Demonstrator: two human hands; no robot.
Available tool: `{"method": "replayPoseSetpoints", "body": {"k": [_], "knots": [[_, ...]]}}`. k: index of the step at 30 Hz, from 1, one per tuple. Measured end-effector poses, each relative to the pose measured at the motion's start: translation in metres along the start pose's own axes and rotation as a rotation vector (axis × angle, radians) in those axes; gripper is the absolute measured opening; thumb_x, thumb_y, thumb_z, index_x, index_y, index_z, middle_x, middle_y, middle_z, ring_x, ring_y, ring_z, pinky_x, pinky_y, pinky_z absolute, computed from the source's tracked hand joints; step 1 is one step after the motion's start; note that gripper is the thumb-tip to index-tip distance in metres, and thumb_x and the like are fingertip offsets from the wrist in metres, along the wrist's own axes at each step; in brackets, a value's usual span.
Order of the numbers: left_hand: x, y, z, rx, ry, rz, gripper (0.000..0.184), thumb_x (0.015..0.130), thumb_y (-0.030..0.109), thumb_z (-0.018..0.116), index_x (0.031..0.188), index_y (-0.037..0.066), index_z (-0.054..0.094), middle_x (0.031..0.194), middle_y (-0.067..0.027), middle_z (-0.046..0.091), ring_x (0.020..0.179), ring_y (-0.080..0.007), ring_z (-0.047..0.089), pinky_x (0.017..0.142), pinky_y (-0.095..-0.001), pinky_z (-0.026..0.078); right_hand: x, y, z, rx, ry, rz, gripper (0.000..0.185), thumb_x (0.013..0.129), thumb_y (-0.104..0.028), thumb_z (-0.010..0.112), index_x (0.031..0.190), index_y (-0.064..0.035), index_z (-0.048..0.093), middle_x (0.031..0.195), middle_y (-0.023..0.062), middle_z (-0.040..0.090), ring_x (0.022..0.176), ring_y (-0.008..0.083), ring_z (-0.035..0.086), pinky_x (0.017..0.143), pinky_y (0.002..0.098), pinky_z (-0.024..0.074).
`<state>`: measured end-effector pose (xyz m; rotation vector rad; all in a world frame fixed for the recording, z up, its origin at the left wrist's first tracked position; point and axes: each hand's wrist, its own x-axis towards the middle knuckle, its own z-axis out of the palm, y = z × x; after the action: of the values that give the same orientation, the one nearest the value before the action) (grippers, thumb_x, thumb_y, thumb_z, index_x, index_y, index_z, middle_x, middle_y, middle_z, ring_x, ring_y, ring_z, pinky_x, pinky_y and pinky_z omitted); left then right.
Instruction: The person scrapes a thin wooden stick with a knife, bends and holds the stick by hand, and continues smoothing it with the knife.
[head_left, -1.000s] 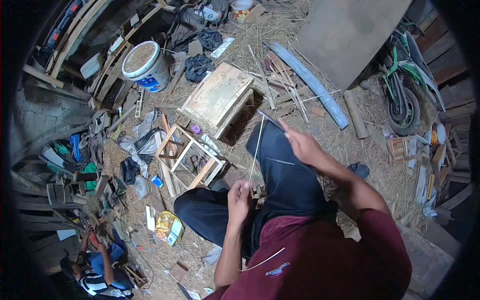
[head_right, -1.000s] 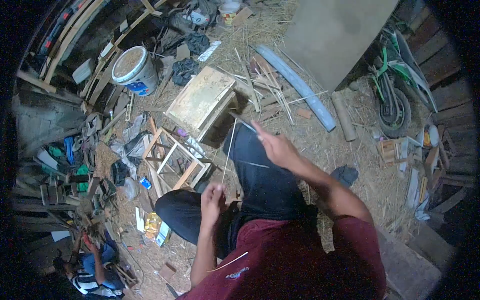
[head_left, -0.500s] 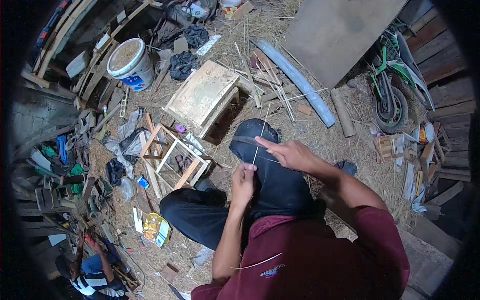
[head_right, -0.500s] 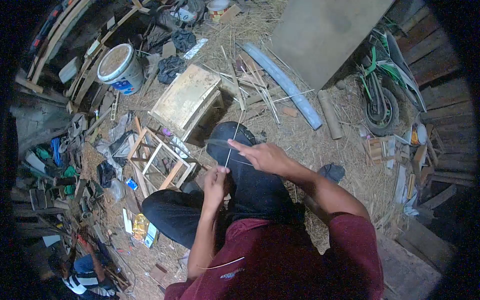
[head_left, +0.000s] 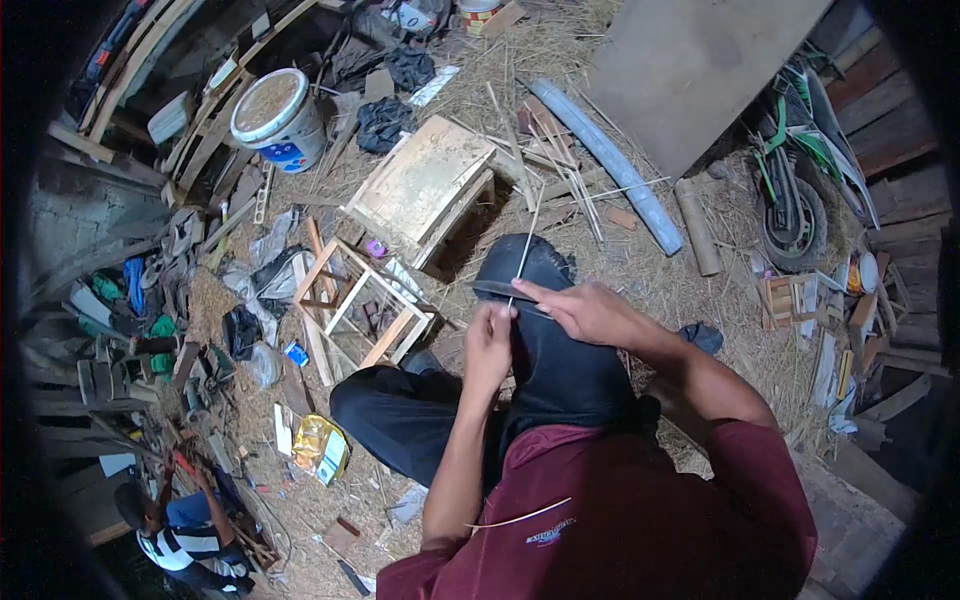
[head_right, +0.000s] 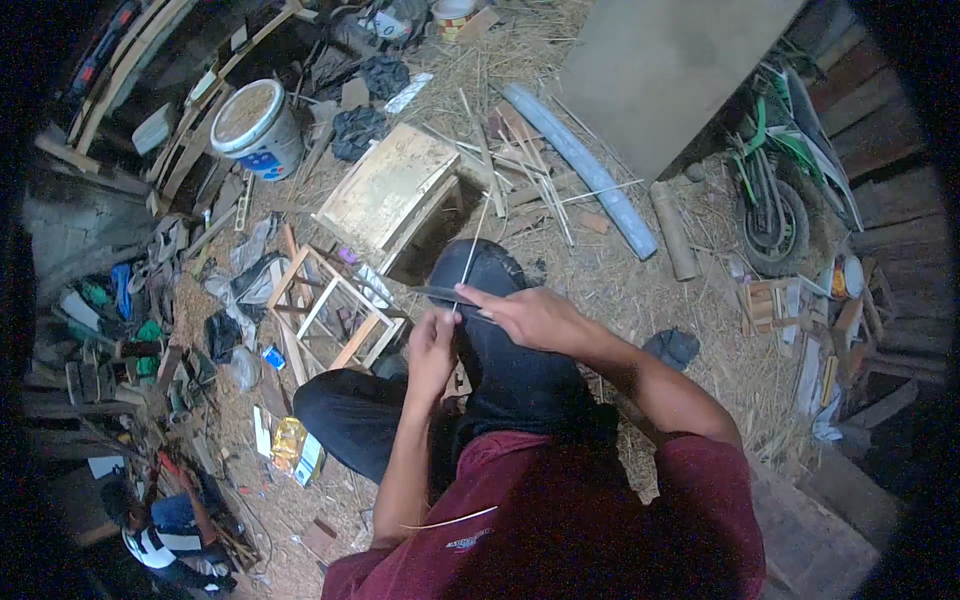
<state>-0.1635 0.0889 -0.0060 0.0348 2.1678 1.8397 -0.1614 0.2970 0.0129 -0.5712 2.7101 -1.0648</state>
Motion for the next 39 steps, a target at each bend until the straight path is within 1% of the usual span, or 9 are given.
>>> {"method": "replayPoseSetpoints", "body": {"k": [2,5,8,17,20,24,26,27,39], "knots": [[0.021,0.0,0.016,0.045,0.044,-0.062,0.023,0.099,0.021,0.051,0.092,0.001,0.061,0.078,-0.0023,0.057,0.073,-0.0109,0.048,0.068,-0.0275,0.04,-0.001,0.002,0.001,-0.047,-0.051,0.044,0.059,0.093,-0.016,0.052,0.148,-0.0283,0.035,0.066,0.0207,0.06,0.057,0.037,0.062,0.055,0.0472,0.0496],[0.023,-0.01,0.019,0.143,0.053,-0.023,0.022,0.099,0.019,0.052,0.092,0.001,0.061,0.078,-0.0025,0.058,0.074,-0.0114,0.049,0.069,-0.0282,0.04,0.003,0.006,-0.005,-0.076,-0.063,0.087,0.062,0.092,-0.015,0.053,0.148,-0.0316,0.033,0.066,0.0207,0.061,0.058,0.0381,0.062,0.055,0.0481,0.05],[0.009,-0.017,0.018,0.096,0.084,0.006,0.021,0.098,0.015,0.05,0.092,0.0,0.062,0.074,-0.0049,0.058,0.067,-0.011,0.05,0.062,-0.0288,0.042,0.001,0.006,-0.001,-0.098,-0.044,0.069,0.062,0.093,-0.017,0.053,0.148,-0.0331,0.032,0.065,0.0215,0.06,0.058,0.0388,0.062,0.055,0.0482,0.0502],[-0.082,-0.04,-0.023,-0.205,-0.074,-0.341,0.025,0.102,0.024,0.048,0.088,0.004,0.056,0.068,0.0032,0.05,0.058,-0.0049,0.043,0.053,-0.0224,0.034,0.001,0.023,0.003,-0.048,0.164,0.18,0.054,0.097,-0.022,0.048,0.148,-0.029,0.033,0.066,0.0251,0.06,0.057,0.04,0.062,0.053,0.0487,0.0492],[-0.068,-0.02,-0.015,-0.207,-0.07,-0.324,0.026,0.103,0.025,0.048,0.088,0.005,0.056,0.068,0.0039,0.05,0.057,-0.0048,0.042,0.052,-0.0229,0.033,0.0,0.017,-0.002,-0.022,0.125,0.182,0.054,0.097,-0.022,0.047,0.148,-0.0299,0.033,0.065,0.0231,0.059,0.055,0.0397,0.06,0.052,0.0483,0.0482],[-0.003,-0.012,0.014,-0.036,-0.034,-0.01,0.025,0.101,0.021,0.049,0.09,0.002,0.06,0.068,0.0051,0.049,0.059,-0.0041,0.039,0.052,-0.0228,0.03,-0.006,0.006,-0.005,-0.052,-0.011,0.069,0.056,0.096,-0.023,0.05,0.149,-0.0316,0.032,0.063,0.0204,0.058,0.054,0.0387,0.058,0.053,0.0478,0.0471],[0.02,-0.007,0.021,-0.071,-0.093,-0.157,0.024,0.1,0.017,0.048,0.09,0.001,0.062,0.067,0.0053,0.047,0.06,-0.004,0.039,0.054,-0.0231,0.03,-0.008,0.003,-0.004,-0.094,-0.017,0.099,0.057,0.096,-0.023,0.051,0.149,-0.032,0.031,0.063,0.0204,0.058,0.055,0.0381,0.059,0.054,0.0478,0.0469],[0.025,-0.009,0.026,-0.068,-0.08,-0.07,0.024,0.1,0.015,0.047,0.09,0.001,0.063,0.065,0.0055,0.046,0.058,-0.0037,0.038,0.052,-0.0238,0.03,-0.009,0.009,-0.003,-0.091,0.024,0.073,0.058,0.095,-0.022,0.053,0.148,-0.0324,0.032,0.064,0.021,0.058,0.056,0.0382,0.06,0.054,0.0485,0.0472],[-0.084,-0.008,-0.026,-0.189,-0.164,-0.342,0.026,0.103,0.025,0.046,0.087,0.007,0.057,0.064,0.0064,0.045,0.053,-0.0032,0.039,0.048,-0.0213,0.029,-0.01,0.027,-0.003,-0.059,0.113,0.269,0.055,0.095,-0.018,0.052,0.147,-0.0295,0.036,0.068,0.0241,0.06,0.06,0.0401,0.063,0.056,0.0475,0.0497]]}}
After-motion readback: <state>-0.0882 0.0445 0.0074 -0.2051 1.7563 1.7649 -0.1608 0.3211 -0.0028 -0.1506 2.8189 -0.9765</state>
